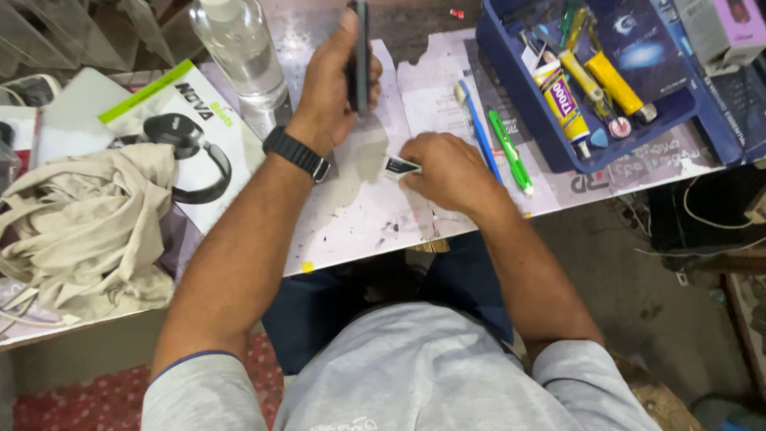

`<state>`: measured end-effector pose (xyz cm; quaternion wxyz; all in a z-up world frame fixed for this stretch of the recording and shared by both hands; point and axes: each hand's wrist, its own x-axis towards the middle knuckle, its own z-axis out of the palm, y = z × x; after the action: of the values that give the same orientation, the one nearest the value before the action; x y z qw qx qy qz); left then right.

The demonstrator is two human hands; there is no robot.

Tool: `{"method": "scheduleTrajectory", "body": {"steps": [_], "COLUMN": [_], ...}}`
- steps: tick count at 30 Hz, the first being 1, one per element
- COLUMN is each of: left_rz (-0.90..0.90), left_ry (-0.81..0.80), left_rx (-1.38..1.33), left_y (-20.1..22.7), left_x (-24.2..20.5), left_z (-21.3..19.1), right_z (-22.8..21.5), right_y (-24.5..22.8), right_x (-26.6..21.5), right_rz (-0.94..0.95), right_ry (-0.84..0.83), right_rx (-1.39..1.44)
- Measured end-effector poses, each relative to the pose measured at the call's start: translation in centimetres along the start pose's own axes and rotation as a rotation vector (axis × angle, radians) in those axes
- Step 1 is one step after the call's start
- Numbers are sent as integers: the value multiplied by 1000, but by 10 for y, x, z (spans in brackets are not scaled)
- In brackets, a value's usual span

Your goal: The person disassembles a black feature phone by removing the back cover and battery. They then open a drawer to retrieve a SIM card, insert it into the phone, and reassemble the device by replacing the battery and back cover.

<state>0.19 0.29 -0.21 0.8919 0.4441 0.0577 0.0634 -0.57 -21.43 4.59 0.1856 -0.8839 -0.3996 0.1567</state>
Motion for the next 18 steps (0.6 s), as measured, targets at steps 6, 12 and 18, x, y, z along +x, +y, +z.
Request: {"method": "scheduleTrajectory", "body": {"steps": [6, 12, 18], "left_rz": [-17, -50, -25], "left_ry": [-20, 30, -75], "left_rx": [-53, -231, -157], "left_y": [-6, -13, -31], "left_x": [-1, 4, 6], "left_z": [7, 7, 4], "right_z": [15, 11, 17], "right_y": [27, 18, 1], "right_x": [15, 45, 66], "right_rz": [67, 45, 115], "right_ry": [274, 419, 646], "right_rx": [806, 1229, 886]}}
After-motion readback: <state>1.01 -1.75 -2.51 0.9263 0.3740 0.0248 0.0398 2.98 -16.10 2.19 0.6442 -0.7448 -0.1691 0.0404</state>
